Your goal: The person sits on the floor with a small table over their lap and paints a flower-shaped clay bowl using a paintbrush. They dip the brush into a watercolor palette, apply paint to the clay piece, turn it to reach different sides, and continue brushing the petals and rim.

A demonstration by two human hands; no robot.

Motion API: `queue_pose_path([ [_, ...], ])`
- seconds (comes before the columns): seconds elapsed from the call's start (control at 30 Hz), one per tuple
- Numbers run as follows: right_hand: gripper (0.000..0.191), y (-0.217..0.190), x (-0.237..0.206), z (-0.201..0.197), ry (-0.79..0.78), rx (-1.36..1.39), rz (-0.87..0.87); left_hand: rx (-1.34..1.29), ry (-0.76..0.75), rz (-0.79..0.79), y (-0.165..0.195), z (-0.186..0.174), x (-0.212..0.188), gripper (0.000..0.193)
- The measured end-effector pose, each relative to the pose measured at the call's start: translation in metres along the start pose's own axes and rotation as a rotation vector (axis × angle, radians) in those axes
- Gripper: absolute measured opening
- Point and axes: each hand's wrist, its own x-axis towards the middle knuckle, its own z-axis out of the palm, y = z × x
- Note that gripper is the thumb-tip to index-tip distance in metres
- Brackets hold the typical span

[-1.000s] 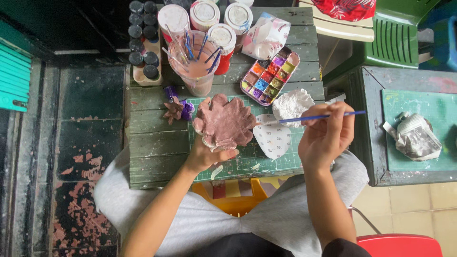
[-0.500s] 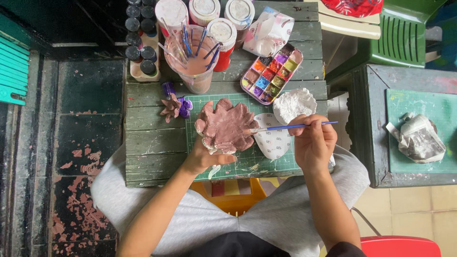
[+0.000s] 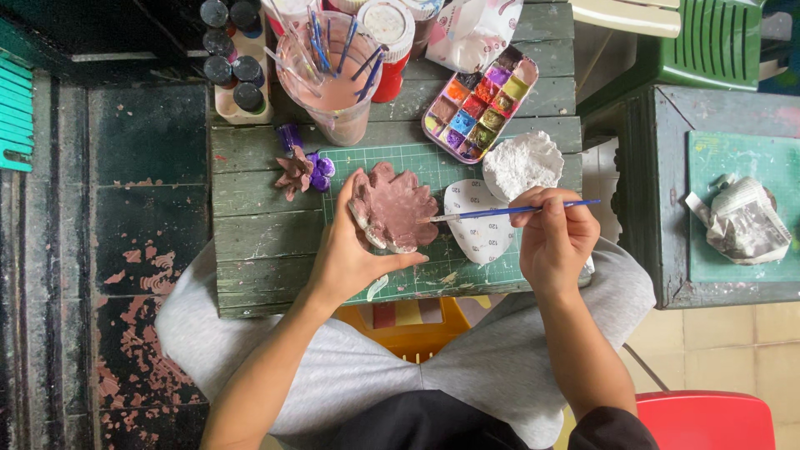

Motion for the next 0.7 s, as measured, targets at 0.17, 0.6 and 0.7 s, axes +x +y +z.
queue_pose_path([
  [0.17, 0.017, -0.007, 0.0, 0.002, 0.049, -0.042, 0.008, 0.279, 0.014, -0.086, 0.014, -0.013, 0.004, 0.126],
  [0.6, 0.016, -0.031, -0.003, 0.029, -0.22, -0.625, -0.409, 0.831, -0.06, -0.211, 0.025, -0.019, 0.001, 0.141],
  [0.7, 0.014, -0.036, -0.002, 0.026, -0.19, -0.605, -0.313, 0.864, -0.066, -0.152, 0.025, -0.023, 0.0, 0.155],
])
